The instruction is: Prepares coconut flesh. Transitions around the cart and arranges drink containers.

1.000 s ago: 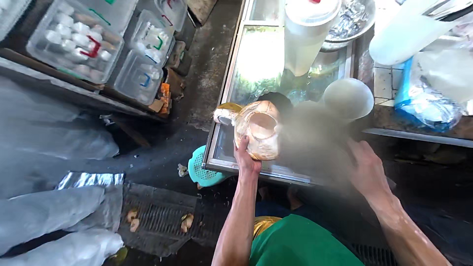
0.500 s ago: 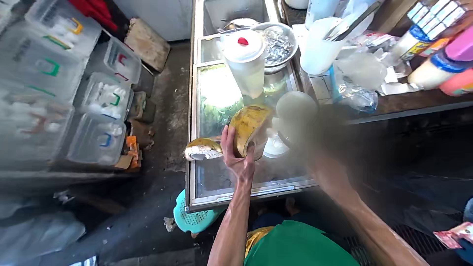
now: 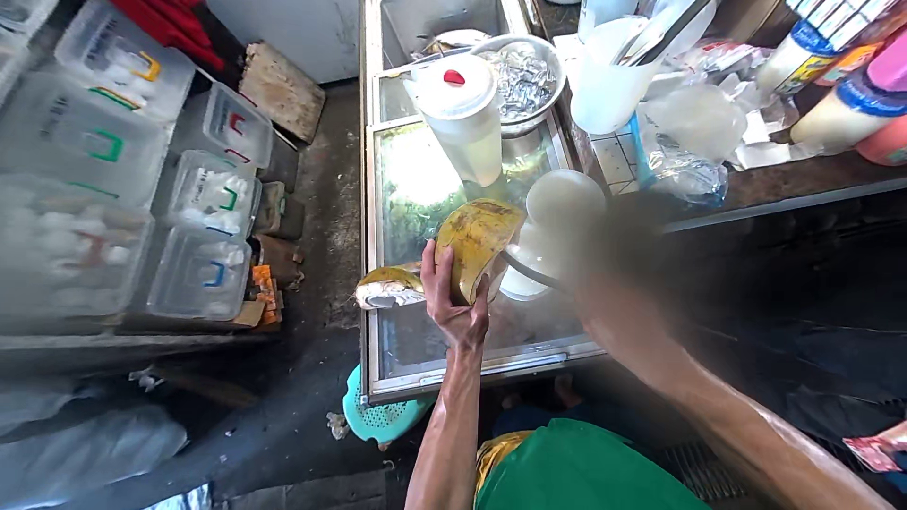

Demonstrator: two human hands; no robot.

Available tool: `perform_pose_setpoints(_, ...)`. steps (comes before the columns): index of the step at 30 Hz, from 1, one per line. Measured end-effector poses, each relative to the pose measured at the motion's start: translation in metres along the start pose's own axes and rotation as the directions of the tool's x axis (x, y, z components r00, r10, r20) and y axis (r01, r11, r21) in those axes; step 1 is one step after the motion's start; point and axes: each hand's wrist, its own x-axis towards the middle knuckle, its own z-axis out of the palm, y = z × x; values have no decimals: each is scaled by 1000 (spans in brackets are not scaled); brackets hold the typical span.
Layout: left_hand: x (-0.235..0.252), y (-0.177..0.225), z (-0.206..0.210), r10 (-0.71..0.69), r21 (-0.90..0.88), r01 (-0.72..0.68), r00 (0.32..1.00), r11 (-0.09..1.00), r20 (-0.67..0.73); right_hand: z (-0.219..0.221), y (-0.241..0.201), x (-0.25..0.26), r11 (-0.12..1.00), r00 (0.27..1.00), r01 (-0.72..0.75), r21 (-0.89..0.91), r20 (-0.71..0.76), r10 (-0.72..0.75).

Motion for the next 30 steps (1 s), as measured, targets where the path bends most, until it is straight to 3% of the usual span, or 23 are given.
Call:
perform_pose_setpoints(5, -1, -5, 3, -9, 2, 9, 1000, 1000, -30, -23, -2, 2, 994, 993, -86, -72, 73, 92)
perform_pose_setpoints(12, 1, -11, 1, -4, 5, 5, 999, 1000, -38, -10, -12, 2, 999, 999, 26, 24, -32, -25)
perform_pose_setpoints(18, -2, -10, 2, 31, 34, -30, 999, 999, -41, -37, -31, 13, 991, 984, -51, -127, 163, 72)
perform_pose_setpoints(22, -3, -8, 2, 39, 52, -36, 998, 998, -57, -42, -27, 16, 983, 981, -96, -156, 152, 120)
perform_pose_setpoints(27, -4, -10, 1, 35, 43, -32, 997, 999, -62, -29, -31, 11, 994, 996, 82, -75, -32, -84)
perform_pose_setpoints(30, -4, -9, 0, 20, 40, -17, 998, 999, -68, -26, -31, 15, 981, 992, 128, -146, 10, -128)
